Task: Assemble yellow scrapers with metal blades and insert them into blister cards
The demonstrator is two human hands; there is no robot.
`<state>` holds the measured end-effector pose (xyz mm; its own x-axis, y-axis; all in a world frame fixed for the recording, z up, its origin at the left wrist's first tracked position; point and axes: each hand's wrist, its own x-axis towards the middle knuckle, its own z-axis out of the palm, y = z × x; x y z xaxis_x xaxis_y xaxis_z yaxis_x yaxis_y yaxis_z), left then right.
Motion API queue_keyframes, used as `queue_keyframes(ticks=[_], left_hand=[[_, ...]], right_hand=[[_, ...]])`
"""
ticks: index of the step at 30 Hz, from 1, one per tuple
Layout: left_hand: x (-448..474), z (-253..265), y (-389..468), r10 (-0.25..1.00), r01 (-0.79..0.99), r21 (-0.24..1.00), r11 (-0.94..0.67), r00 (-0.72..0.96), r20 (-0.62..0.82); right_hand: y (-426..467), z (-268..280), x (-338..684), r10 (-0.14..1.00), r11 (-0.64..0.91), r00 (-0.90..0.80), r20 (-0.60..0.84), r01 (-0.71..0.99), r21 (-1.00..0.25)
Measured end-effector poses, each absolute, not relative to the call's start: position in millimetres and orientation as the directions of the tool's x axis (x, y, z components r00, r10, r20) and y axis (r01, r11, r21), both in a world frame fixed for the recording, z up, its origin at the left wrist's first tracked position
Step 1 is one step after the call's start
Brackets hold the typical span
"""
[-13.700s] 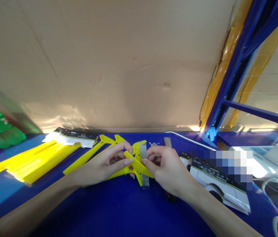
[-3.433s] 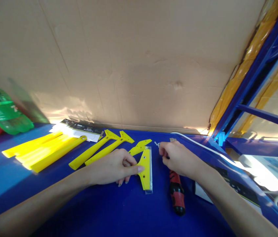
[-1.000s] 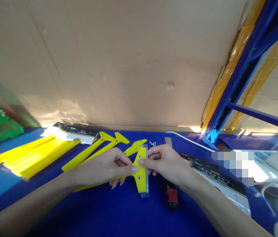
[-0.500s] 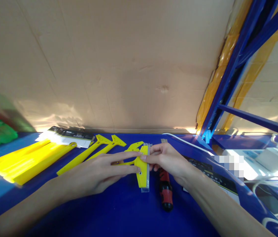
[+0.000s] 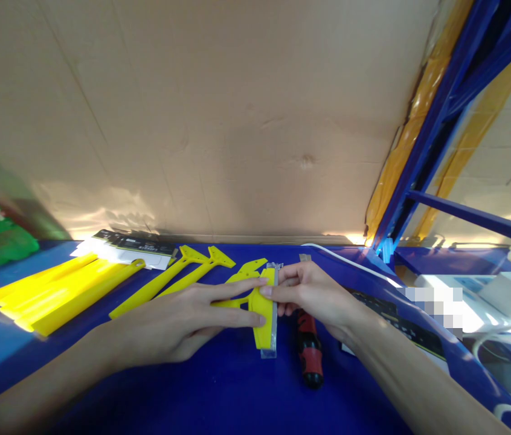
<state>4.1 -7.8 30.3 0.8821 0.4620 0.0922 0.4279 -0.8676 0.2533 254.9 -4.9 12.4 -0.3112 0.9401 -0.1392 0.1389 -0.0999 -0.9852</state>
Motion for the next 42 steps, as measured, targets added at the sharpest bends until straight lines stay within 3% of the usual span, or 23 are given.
queue_keyframes(ticks=[8, 15, 22, 31, 34, 38, 42], left_hand=[[7, 32, -8, 0.492, 0.464, 0.268, -0.844, 0.869, 0.043], [15, 33, -9, 0.441, 0.397, 0.257, -0.881, 0.887, 0.141], [14, 30, -12, 0.468, 0.443, 0.191, -0.876, 0.876, 0.116], [8, 27, -11, 0.495, 0.459, 0.233, -0.857, 0.859, 0.132], [8, 27, -11, 0.502, 0.464, 0.228, -0.856, 0.852, 0.147], [8, 26, -11, 0.508, 0.464, 0.229, -0.856, 0.837, 0.204], [9, 21, -8, 0.492, 0.466, 0.168, -0.869, 0.85, 0.188]], right_hand=[[-4, 15, 256, 0.941, -0.114, -0.303, -0.152, 0.141, -0.983], [-6, 23, 260, 0.941, -0.035, -0.331, -0.069, 0.108, -0.994], [-4, 20, 263, 0.942, -0.014, -0.333, -0.05, 0.109, -0.994], [-4, 26, 266, 0.928, -0.017, -0.363, -0.083, 0.18, -0.983], [-3, 33, 275, 0.965, 0.026, -0.259, -0.044, 0.259, -0.965], [5, 41, 301, 0.993, 0.12, -0.036, 0.116, 0.398, -0.909], [14, 42, 331, 0.986, 0.119, 0.033, 0.162, 0.54, -0.834]])
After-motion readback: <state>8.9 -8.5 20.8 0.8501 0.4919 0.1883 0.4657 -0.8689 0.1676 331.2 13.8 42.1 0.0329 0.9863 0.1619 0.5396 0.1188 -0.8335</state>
